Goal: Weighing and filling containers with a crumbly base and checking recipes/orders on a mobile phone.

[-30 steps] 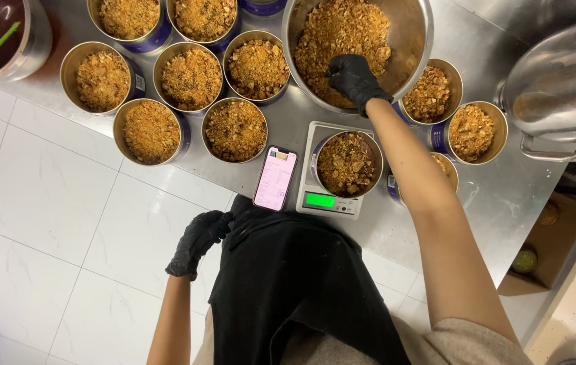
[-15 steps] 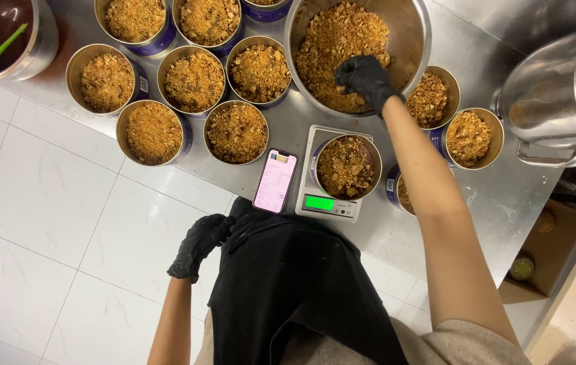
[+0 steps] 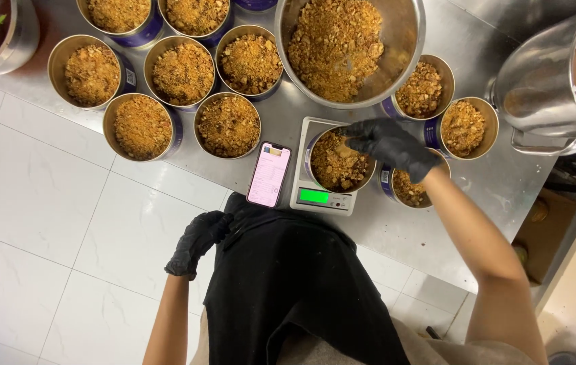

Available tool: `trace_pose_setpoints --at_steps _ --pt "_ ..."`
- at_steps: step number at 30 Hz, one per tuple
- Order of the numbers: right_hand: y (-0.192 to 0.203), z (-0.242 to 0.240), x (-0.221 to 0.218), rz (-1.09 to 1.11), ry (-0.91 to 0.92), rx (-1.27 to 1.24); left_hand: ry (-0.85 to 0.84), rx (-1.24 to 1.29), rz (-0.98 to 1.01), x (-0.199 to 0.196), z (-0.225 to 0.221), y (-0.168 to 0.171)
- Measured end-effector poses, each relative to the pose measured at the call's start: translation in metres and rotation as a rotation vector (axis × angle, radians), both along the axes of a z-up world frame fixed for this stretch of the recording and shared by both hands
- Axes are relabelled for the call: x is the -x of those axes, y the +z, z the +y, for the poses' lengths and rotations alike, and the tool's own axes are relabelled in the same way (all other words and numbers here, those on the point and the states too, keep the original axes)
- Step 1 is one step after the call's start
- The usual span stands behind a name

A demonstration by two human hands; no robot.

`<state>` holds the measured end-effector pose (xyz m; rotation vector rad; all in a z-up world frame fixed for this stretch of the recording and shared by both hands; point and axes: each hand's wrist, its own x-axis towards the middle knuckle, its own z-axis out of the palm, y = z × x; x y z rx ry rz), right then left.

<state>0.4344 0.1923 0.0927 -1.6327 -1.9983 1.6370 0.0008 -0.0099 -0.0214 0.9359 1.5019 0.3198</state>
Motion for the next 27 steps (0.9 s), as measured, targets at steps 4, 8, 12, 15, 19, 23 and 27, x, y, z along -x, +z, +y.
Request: trace_pose_setpoints --at_steps 4,8,12,15,19,23,27 --pt "0.014 -0.041 0.006 -0.166 0.041 -0.158 -0.022 -0.033 0.032 -0.002 0.003 0.008" --pt "-0.045 -0.071 0.008 -0.037 0.088 -0.299 -0.005 -0.009 0.061 -0.001 -0.001 -0.003" --pt "-0.088 -0.083 0.003 -0.185 0.079 -0.351 0.035 -0.077 0.002 -0.001 -0.003 -0.011" --pt "-0.075 -0.082 0.001 -0.16 0.009 -0.609 -0.05 0.015 0.067 -0.011 0.015 0.04" --pt "-0.065 -0.095 0.008 -0.176 0.026 -0.679 -0.037 0.163 0.156 -0.011 0.01 0.036" --pt "-0.05 -0.095 0.019 -0.316 0.005 -0.555 -0.009 -0.054 -0.008 0.0 -0.008 -0.001" --pt "-0.086 -0.103 0.011 -0.321 0.046 -0.389 0.001 0.019 0.049 -0.011 0.002 0.024"
